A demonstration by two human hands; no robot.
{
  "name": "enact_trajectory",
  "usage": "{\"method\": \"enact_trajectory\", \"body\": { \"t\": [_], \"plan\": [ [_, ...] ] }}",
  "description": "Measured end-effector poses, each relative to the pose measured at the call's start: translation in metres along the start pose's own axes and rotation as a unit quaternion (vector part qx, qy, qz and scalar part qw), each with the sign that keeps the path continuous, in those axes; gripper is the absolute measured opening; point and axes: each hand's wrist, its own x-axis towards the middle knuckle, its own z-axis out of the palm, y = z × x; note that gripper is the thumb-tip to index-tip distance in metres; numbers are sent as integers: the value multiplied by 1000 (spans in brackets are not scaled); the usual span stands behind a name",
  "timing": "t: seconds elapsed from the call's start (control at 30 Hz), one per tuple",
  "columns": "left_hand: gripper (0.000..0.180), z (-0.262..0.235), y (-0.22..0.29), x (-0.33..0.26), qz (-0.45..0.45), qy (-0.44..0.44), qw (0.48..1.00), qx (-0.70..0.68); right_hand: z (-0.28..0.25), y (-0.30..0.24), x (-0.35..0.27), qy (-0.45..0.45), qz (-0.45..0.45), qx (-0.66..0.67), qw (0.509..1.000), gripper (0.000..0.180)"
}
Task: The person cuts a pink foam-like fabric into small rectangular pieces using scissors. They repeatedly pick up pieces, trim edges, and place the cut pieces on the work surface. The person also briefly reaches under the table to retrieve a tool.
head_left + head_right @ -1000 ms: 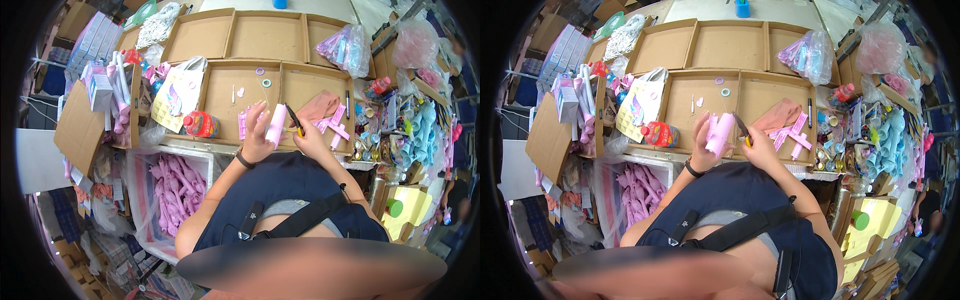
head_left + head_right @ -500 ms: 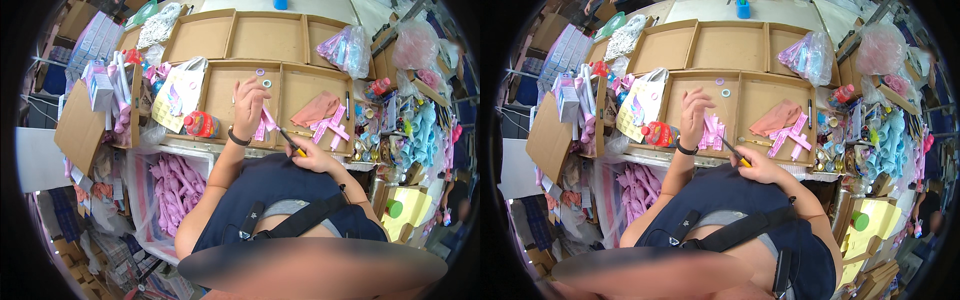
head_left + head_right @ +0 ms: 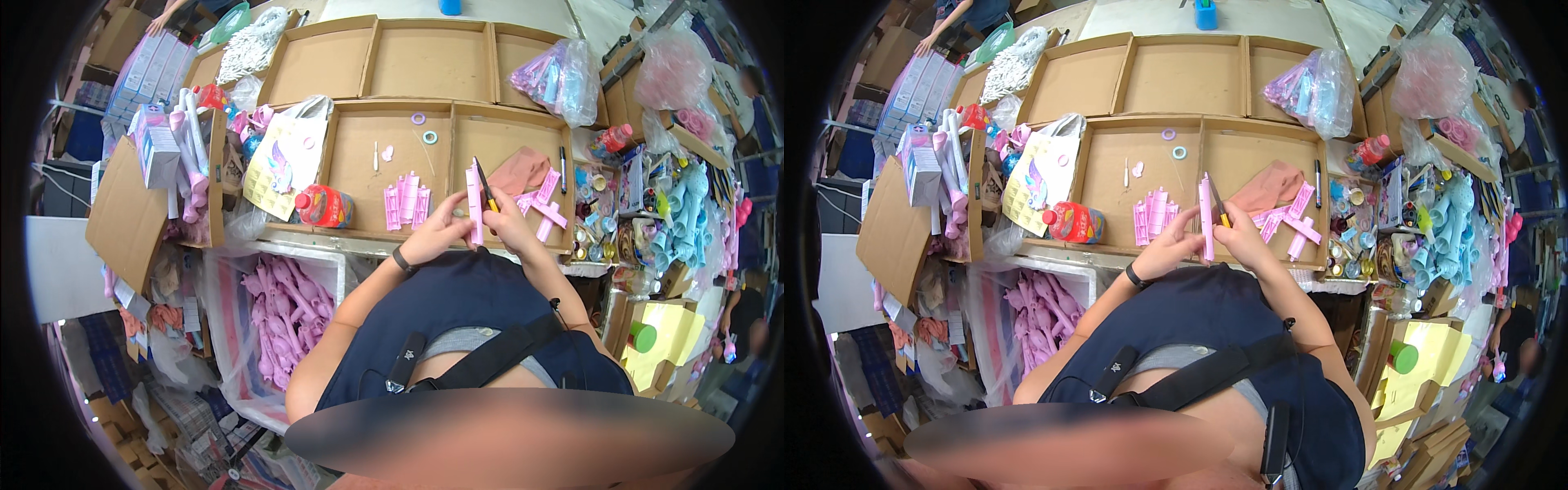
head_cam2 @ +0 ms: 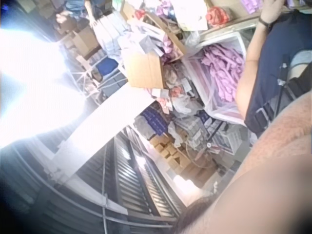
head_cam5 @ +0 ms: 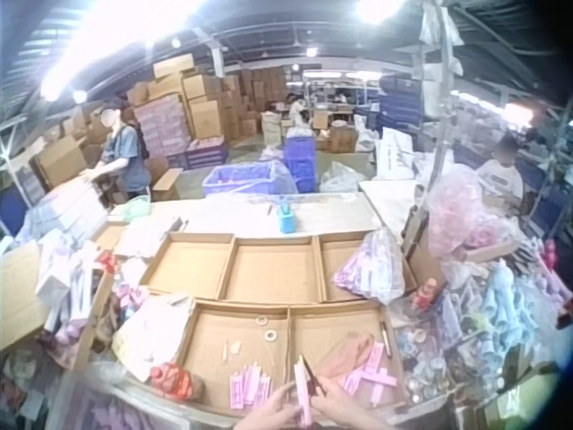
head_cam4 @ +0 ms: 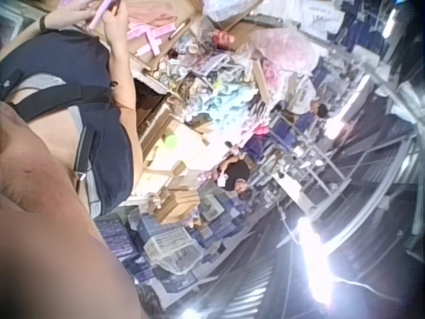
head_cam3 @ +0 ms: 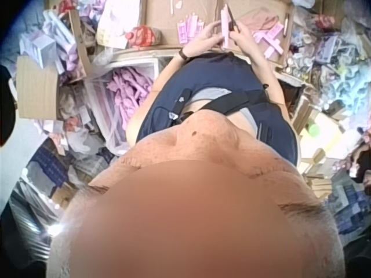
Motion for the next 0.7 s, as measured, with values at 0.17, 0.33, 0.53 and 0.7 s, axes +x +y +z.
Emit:
{"method": "enact_trajectory", "body": {
  "t": [0.17, 0.33, 0.53, 0.7],
  "plan": [
    [60, 3, -2, 0, 175, 122, 931, 295, 1, 2, -2, 9, 38, 32, 999, 20],
    [44, -1, 1, 7, 335, 102, 734, 582, -5, 7, 1, 10, 87, 75, 993, 21],
    [34, -11, 24, 6, 468, 32, 582, 665, -5, 14, -3, -45, 142, 25, 989, 36],
    [41, -14, 48, 12, 465, 81, 724, 504, -3, 13, -9, -130, 88, -190, 969, 24]
  ]
}}
